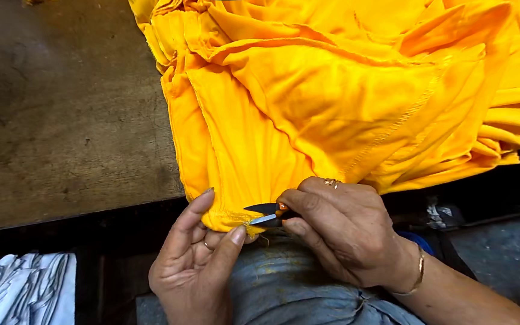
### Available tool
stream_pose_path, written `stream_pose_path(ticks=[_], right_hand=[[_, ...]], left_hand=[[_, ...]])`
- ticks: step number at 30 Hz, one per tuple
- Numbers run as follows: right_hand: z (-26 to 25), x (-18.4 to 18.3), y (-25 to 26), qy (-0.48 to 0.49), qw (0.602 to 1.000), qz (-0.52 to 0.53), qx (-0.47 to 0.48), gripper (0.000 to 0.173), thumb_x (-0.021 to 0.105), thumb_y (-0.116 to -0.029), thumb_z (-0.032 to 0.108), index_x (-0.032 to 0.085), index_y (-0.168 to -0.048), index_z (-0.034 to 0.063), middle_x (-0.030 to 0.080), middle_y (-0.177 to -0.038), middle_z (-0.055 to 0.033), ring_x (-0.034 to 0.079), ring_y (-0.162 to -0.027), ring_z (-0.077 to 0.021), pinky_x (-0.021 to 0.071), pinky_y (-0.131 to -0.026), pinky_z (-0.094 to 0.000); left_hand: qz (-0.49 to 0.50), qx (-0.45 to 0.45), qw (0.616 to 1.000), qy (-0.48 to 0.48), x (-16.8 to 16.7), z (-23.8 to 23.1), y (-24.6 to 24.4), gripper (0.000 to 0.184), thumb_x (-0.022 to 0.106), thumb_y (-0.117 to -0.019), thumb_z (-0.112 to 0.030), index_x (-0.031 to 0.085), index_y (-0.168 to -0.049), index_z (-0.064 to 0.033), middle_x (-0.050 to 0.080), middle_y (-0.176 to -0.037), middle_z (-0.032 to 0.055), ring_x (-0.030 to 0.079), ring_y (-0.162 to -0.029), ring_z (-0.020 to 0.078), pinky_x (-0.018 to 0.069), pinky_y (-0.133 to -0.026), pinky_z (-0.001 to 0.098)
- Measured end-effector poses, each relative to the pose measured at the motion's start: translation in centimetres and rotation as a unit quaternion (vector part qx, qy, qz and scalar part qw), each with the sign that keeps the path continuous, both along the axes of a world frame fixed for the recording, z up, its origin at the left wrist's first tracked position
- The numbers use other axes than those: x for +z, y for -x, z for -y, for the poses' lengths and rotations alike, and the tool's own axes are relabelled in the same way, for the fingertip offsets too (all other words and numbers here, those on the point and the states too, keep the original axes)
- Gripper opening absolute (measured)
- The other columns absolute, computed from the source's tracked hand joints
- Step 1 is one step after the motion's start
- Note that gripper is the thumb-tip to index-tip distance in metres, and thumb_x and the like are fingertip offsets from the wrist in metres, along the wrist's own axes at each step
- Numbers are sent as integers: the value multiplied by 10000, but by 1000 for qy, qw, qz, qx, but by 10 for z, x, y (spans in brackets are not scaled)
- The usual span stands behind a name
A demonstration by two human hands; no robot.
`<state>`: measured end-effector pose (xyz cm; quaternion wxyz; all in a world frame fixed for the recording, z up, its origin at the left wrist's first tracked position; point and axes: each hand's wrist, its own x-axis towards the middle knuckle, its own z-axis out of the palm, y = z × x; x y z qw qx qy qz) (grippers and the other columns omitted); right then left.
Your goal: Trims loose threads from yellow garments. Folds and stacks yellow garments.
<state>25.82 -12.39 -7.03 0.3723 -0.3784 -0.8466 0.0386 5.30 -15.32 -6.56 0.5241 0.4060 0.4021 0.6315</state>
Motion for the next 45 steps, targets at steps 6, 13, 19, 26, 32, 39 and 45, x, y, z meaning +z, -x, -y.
stream_pose_path(ticks=[6, 13, 19, 26, 32, 39, 45], right_hand=[[-1, 3, 9, -18, 1000, 10, -10, 336, 483, -1068, 248, 701, -1013, -2, 557, -760, -47, 523, -655, -152, 378, -526, -276], [1, 6, 12, -13, 1000, 17, -14, 324, 489, -1061, 232, 707, -988, 4, 567, -753, -42, 525, -645, -145, 373, -516, -271], [2, 7, 14, -20, 999, 18, -26, 301, 499, -1054, 209, 703, -943, 17, 544, -728, -35, 509, -630, -145, 353, -509, -276], [0, 6, 10, -10, 1000, 11, -11, 331, 474, -1063, 233, 701, -980, 6, 565, -746, -39, 529, -644, -140, 382, -521, -269], [-2, 8, 11, 4, 1000, -13, 0, 335, 455, -1069, 225, 693, -979, 7, 563, -753, -34, 535, -652, -126, 388, -525, -255], [-4, 9, 11, 16, 1000, -19, -4, 340, 453, -1070, 236, 693, -966, 18, 560, -743, -25, 532, -644, -118, 381, -523, -252], [-6, 8, 14, 17, 1000, -5, -6, 330, 458, -1063, 231, 697, -983, 19, 547, -743, -17, 522, -643, -116, 375, -519, -252]], left_hand=[[15, 7, 1000, 9, -1, 0, -2, 591, 776, -824, 62, 605, -1382, -32, 712, -1147, 210, 757, -905, 266, 662, -760, 398], [15, 17, 1000, -15, -5, -1, -3, 596, 795, -803, 69, 620, -1357, -62, 705, -1178, 192, 753, -951, 260, 661, -773, 392], [15, 12, 1000, -22, -4, 0, -2, 598, 789, -800, 99, 618, -1351, -59, 709, -1146, 202, 763, -867, 274, 670, -723, 399], [-11, 12, 1000, -23, -3, -1, 0, 490, 739, -913, -38, 584, -1378, -13, 705, -1186, 183, 740, -996, 257, 644, -838, 395], [30, 8, 1000, -4, -2, -2, 0, 416, 681, -968, -64, 595, -1375, -45, 708, -1140, 192, 747, -959, 273, 650, -812, 444], [64, 10, 998, -10, -4, -2, 0, 191, 692, -966, -86, 713, -1144, -20, 727, -1041, 187, 761, -851, 256, 661, -763, 415], [50, 32, 998, -15, -5, -6, 2, 293, 760, -893, -21, 697, -1179, -40, 727, -1002, 175, 753, -823, 243, 660, -736, 395]])
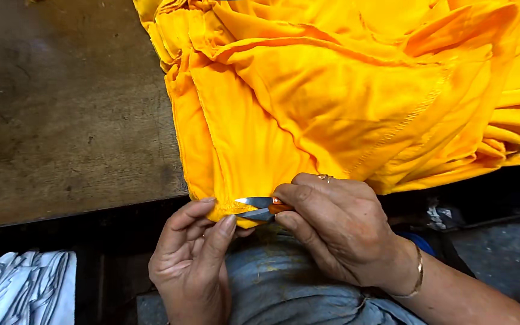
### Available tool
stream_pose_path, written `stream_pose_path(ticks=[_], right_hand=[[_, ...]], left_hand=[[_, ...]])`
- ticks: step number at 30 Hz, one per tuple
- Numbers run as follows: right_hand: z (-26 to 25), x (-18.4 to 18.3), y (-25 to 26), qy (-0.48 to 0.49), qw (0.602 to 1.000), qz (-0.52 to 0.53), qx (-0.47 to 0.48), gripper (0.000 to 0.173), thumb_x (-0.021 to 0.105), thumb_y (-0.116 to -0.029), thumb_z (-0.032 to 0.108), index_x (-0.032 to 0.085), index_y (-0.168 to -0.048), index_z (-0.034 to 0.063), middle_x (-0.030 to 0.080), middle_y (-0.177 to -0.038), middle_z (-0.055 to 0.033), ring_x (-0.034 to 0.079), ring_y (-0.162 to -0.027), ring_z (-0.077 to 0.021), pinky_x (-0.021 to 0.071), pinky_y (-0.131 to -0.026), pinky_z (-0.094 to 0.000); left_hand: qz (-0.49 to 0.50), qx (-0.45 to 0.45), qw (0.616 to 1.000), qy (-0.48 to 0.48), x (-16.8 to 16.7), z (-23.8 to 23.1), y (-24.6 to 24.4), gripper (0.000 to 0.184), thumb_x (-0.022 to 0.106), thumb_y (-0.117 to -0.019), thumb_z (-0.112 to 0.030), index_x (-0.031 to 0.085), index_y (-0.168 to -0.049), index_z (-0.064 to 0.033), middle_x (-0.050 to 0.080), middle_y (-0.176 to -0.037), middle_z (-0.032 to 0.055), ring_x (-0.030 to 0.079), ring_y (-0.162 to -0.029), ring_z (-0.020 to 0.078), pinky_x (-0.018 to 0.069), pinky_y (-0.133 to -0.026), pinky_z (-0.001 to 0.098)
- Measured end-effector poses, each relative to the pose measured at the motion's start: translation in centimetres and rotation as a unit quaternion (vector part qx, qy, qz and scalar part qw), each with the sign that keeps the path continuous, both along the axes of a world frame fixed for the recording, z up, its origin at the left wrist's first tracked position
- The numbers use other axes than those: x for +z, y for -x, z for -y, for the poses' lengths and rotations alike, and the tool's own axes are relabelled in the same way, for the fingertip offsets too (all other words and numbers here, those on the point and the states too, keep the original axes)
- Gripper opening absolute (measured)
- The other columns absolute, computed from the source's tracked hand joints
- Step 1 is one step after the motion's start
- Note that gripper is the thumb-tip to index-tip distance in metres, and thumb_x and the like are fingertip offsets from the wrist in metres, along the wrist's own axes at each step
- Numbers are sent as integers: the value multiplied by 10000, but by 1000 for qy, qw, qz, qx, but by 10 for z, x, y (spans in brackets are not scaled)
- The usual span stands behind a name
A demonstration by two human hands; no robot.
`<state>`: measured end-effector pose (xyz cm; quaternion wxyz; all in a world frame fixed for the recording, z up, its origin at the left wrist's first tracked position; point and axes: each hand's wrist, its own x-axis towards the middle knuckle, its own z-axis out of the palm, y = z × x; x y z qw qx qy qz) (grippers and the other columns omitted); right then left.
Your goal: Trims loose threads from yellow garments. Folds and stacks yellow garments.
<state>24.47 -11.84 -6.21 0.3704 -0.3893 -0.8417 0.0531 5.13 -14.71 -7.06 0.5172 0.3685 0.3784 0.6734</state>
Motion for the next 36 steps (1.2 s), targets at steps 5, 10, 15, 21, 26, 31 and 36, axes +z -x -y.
stream_pose_path(ticks=[5, 10, 15, 21, 26, 31, 36], right_hand=[[-1, -1, -1, 14, 1000, -17, 13, 331, 456, -1071, 225, 699, -985, 17, 560, -751, -17, 533, -651, -105, 387, -525, -242], [-3, 0, -2, 13, 1000, -14, 18, 332, 462, -1067, 225, 705, -975, 16, 557, -739, -13, 530, -644, -102, 383, -522, -240], [0, 1, 3, -9, 1000, 0, 2, 325, 488, -1064, 233, 710, -991, 7, 555, -745, -26, 525, -646, -125, 381, -527, -255], [2, -1, 3, -7, 1000, -17, 5, 321, 487, -1069, 227, 702, -974, 9, 552, -731, -27, 524, -639, -120, 382, -526, -251], [3, -3, 3, -13, 1000, -10, -8, 319, 485, -1064, 217, 711, -972, 11, 548, -727, -25, 516, -628, -122, 369, -520, -258], [4, -6, 3, -18, 1000, -9, -8, 315, 491, -1059, 213, 710, -970, 5, 550, -727, -31, 514, -626, -128, 367, -516, -260], [5, -4, 2, -12, 1000, -7, -12, 313, 480, -1065, 217, 700, -961, 20, 540, -723, -21, 512, -625, -122, 360, -512, -258]], left_hand=[[7, -18, 1000, -12, -5, -1, 0, 383, 758, -901, -37, 675, -1274, -64, 722, -1090, 172, 755, -894, 243, 660, -759, 388], [14, -24, 1000, -9, -6, -1, -1, 433, 763, -891, -20, 656, -1309, -63, 722, -1100, 187, 758, -889, 250, 660, -750, 385], [-12, -14, 1000, -8, -4, 0, -2, 493, 769, -879, 1, 623, -1346, -56, 731, -1088, 190, 763, -895, 256, 661, -761, 382], [-19, -16, 1000, -8, -5, 1, -3, 501, 759, -884, 11, 606, -1356, -57, 731, -1084, 182, 763, -892, 252, 661, -764, 377], [-14, -17, 1000, -5, -7, 2, -5, 505, 754, -884, 27, 605, -1359, -59, 729, -1081, 189, 761, -885, 252, 660, -759, 373], [-4, -19, 1000, -2, -7, 2, -5, 504, 745, -882, 47, 611, -1356, -57, 726, -1081, 196, 760, -873, 251, 658, -758, 374], [-37, -12, 999, -29, -8, 1, -4, 482, 769, -864, 41, 640, -1322, -33, 711, -1166, 174, 742, -979, 243, 641, -853, 373]])
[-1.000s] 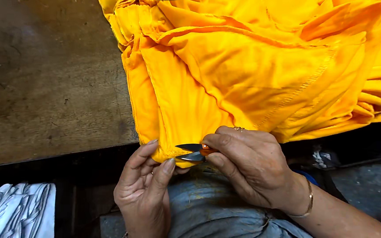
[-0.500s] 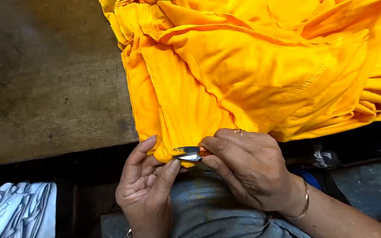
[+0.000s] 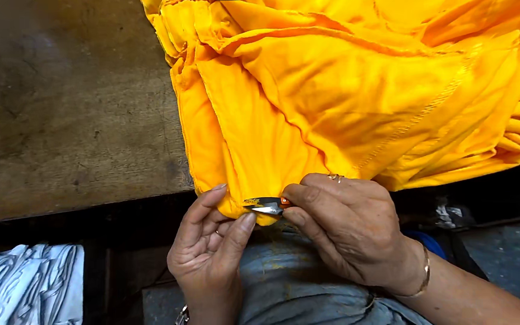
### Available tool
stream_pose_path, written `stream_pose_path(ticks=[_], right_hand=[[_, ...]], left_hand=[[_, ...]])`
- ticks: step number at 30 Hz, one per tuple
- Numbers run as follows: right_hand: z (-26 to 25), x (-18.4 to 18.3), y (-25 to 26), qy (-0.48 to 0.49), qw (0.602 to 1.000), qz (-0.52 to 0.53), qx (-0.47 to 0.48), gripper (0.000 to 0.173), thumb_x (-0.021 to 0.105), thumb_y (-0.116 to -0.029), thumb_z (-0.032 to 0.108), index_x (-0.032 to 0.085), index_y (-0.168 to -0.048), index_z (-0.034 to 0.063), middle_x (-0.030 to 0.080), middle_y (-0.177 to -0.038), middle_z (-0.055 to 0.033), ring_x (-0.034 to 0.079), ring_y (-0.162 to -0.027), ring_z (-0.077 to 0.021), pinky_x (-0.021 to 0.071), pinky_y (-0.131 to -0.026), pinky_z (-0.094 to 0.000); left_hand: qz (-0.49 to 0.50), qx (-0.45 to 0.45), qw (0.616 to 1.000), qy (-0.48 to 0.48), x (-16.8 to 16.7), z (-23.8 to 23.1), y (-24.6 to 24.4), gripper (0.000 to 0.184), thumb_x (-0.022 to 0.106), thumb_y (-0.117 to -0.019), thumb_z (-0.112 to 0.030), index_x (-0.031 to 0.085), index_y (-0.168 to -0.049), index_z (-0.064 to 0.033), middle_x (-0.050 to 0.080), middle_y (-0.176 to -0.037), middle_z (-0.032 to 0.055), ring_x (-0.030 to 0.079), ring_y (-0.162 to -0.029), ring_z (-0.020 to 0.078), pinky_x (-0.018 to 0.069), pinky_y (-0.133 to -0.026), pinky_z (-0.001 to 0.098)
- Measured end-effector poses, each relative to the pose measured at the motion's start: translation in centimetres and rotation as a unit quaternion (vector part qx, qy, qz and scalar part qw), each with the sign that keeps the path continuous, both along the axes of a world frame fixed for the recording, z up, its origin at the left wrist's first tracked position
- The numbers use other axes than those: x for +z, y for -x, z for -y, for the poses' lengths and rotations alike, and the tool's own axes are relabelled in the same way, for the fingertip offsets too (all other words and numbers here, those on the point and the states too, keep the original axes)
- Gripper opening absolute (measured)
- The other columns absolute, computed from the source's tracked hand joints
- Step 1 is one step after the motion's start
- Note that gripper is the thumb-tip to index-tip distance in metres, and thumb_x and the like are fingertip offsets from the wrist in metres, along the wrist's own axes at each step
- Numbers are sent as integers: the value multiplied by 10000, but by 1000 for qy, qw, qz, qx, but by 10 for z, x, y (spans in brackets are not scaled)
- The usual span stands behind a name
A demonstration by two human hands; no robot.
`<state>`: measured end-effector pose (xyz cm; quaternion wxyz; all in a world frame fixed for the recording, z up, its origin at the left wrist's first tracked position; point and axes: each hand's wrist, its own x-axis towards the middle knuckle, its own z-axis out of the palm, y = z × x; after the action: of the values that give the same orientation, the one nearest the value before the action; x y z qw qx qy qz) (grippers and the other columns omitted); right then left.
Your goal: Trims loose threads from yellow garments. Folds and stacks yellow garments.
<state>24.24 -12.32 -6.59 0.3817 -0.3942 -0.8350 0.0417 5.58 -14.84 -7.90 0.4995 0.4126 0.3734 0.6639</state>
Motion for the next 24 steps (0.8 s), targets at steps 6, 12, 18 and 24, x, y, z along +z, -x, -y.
stream_pose_path(ticks=[6, 12, 18, 24], right_hand=[[1, 0, 1, -12, 1000, 7, -5, 285, 503, -1046, 185, 704, -936, 15, 542, -714, -30, 509, -625, -134, 356, -515, -271], [-1, -2, -5, 40, 996, -70, 23, 322, 448, -1077, 177, 693, -941, 19, 569, -746, -10, 536, -662, -67, 401, -550, -206], [-3, 4, -6, 69, 989, -121, 51, 470, 544, -1046, 432, 674, -1107, -16, 633, -890, -15, 594, -818, -26, 485, -679, -162], [-18, 7, 19, 88, 967, -208, 115, 123, 614, -896, 23, 701, -960, -36, 642, -810, -47, 595, -730, -56, 481, -617, -172]], left_hand=[[2, -8, 1000, 10, 0, 1, 1, 494, 782, -852, 38, 641, -1319, -35, 716, -1149, 172, 748, -957, 233, 647, -830, 362], [22, -9, 999, 30, 2, 1, 1, 459, 789, -836, 47, 673, -1271, -39, 717, -1114, 158, 741, -871, 198, 645, -788, 338], [-5, -10, 1000, 11, 1, 2, 1, 499, 794, -833, 44, 656, -1305, -42, 715, -1164, 152, 748, -927, 208, 648, -806, 338], [-68, -11, 997, -42, -2, 4, 0, 439, 801, -826, 34, 715, -1236, -96, 737, -1129, 64, 747, -886, 149, 649, -802, 292]])
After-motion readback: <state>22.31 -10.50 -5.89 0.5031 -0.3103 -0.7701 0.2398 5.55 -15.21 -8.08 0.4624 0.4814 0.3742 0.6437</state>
